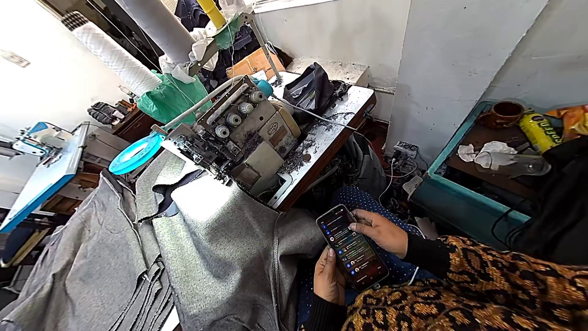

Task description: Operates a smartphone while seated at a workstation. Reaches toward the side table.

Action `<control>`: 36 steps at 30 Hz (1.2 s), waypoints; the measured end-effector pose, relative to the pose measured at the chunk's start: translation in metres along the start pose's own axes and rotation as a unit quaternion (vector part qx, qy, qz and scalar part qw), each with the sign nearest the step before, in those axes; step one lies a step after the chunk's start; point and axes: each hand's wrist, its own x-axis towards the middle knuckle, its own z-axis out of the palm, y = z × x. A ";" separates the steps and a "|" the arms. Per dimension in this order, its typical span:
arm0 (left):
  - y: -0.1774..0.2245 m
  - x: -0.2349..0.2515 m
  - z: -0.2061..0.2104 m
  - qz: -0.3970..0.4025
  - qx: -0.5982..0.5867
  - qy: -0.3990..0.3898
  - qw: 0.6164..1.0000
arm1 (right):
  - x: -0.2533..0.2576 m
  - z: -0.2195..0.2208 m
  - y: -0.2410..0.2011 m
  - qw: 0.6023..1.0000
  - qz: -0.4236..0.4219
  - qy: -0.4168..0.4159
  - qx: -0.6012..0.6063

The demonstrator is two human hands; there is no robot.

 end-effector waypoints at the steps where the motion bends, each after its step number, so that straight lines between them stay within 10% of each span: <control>1: 0.000 0.000 0.000 -0.001 -0.001 -0.001 1.000 | -0.001 0.000 0.000 1.000 0.001 -0.004 0.005; 36: -0.001 0.001 -0.001 0.000 -0.004 -0.004 1.000 | -0.008 0.001 0.011 1.000 -0.002 0.020 -0.017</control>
